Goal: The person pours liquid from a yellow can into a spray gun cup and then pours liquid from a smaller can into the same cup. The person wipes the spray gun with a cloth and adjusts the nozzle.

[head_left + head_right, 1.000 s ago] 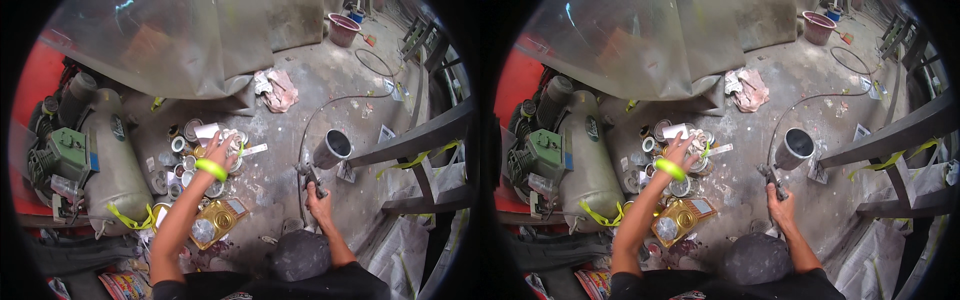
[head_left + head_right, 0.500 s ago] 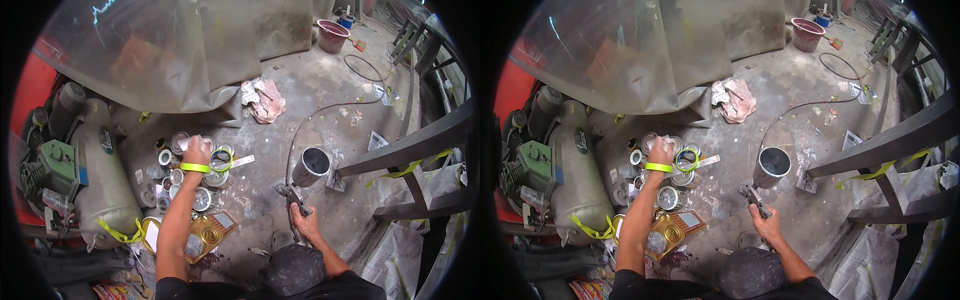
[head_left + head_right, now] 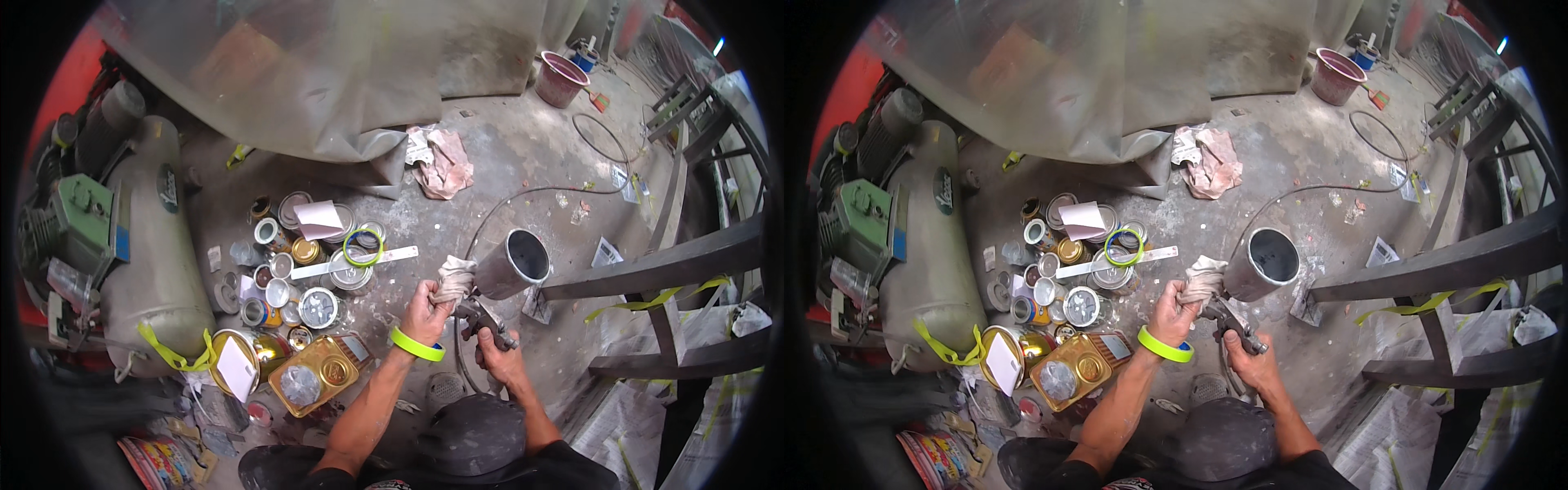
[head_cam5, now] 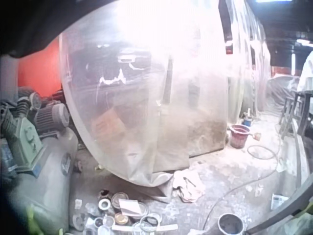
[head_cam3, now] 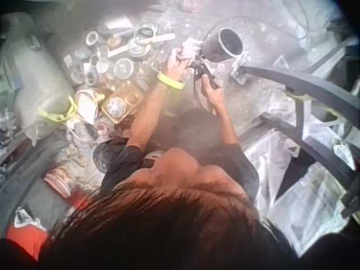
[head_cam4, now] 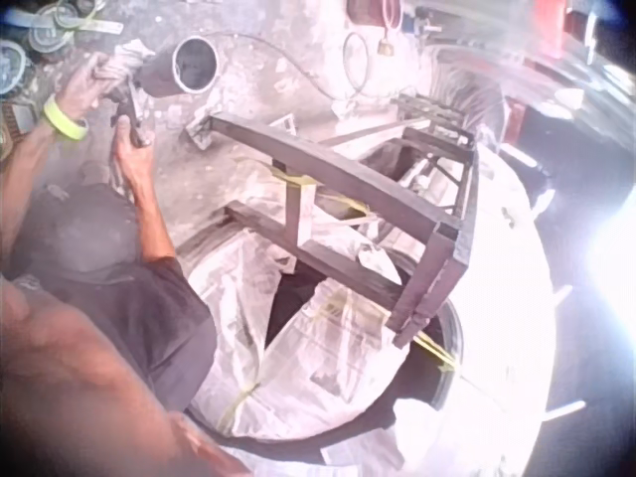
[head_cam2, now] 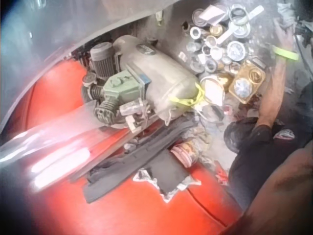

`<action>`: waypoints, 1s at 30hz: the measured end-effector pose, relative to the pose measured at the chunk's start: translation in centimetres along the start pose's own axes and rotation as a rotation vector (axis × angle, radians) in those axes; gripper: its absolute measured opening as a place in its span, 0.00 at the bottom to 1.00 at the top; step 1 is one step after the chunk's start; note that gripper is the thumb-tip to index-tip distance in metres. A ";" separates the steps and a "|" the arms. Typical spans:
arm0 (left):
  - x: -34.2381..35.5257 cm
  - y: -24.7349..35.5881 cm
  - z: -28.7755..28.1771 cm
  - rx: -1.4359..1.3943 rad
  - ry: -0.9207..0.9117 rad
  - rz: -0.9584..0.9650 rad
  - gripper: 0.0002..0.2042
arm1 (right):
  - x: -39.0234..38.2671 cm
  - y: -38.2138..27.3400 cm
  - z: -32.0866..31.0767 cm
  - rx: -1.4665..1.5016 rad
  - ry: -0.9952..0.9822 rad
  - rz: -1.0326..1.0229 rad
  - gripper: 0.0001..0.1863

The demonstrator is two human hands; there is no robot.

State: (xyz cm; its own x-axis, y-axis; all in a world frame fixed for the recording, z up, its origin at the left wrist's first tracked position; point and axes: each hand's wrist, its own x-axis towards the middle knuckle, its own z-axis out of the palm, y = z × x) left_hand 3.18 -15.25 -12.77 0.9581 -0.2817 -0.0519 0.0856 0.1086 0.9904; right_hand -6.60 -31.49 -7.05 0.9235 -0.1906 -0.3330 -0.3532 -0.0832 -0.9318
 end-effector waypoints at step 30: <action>-4.2 10.5 -1.0 -0.890 -0.494 -0.071 0.25 | -0.9 -0.4 -11.4 0.716 -0.491 -0.522 0.42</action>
State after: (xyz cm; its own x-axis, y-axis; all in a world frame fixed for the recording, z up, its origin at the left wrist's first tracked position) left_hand 0.36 -12.00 -2.31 0.7401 -0.6552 0.1516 0.5029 0.6889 0.5220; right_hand -9.04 -42.42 -4.71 0.9532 0.1390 0.2685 0.1360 0.5959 -0.7914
